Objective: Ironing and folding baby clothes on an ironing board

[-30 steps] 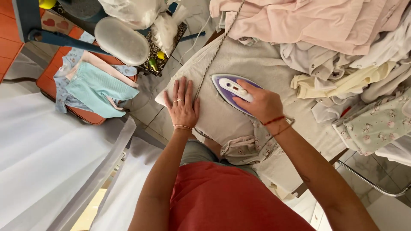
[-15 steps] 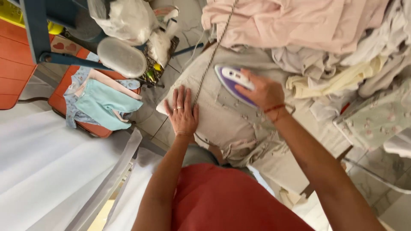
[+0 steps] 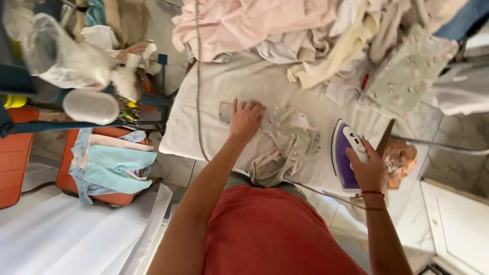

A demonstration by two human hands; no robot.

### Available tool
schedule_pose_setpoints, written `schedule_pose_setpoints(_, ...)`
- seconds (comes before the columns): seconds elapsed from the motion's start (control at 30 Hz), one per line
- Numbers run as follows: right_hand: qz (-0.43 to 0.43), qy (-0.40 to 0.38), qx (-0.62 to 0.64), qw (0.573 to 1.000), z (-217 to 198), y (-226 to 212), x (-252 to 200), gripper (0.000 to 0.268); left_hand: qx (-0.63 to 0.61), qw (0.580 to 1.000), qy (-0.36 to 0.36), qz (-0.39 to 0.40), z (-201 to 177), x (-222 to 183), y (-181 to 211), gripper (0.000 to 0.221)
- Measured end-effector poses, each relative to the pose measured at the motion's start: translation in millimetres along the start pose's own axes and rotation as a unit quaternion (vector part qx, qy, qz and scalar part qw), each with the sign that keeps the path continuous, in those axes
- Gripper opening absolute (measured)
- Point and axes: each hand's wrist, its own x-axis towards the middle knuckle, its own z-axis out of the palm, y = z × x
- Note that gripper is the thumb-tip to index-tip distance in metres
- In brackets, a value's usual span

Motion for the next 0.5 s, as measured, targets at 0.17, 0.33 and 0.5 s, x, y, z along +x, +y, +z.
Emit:
schedule_pose_setpoints(0.17,0.021,0.063,0.051,0.997,36,56,0,0.048,0.006,0.995,-0.028,0.099,50,43,15,0.032)
schedule_pose_setpoints(0.33,0.055,0.063,0.077,0.994,47,61,-2,0.048,0.078,0.966,-0.188,0.161,25,26,38,0.041)
schedule_pose_setpoints(0.5,-0.104,0.177,-0.072,0.976,60,72,5,0.053,0.020,0.993,-0.115,0.028,8,16,36,0.008)
